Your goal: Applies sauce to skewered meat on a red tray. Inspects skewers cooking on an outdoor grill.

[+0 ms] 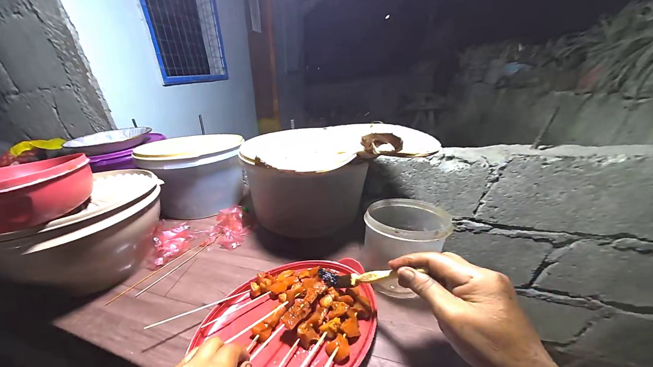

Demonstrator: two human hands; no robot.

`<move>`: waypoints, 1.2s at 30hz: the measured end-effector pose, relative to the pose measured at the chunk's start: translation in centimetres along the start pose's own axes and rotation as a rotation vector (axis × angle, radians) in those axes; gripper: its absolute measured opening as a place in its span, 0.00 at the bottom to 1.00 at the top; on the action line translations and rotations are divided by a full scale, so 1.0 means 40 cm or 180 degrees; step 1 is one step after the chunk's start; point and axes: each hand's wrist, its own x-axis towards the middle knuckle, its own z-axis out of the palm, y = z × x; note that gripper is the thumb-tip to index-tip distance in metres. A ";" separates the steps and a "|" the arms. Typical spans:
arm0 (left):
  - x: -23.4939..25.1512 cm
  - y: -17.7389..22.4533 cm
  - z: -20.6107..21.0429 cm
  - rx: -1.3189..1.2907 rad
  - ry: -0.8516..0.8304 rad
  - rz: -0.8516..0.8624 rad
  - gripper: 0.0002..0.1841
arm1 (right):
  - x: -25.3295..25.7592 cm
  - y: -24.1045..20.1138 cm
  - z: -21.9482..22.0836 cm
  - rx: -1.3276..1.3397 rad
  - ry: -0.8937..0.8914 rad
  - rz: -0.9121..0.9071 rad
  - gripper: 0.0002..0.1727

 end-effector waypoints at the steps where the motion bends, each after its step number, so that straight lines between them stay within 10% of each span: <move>1: -0.001 -0.003 0.002 0.0002 0.0013 0.0000 0.11 | -0.005 -0.006 -0.001 0.0012 0.0004 -0.0018 0.13; 36: -0.001 -0.016 0.015 -0.0483 -0.0184 -0.0313 0.14 | -0.082 -0.144 -0.041 0.0492 -0.0474 -0.0439 0.12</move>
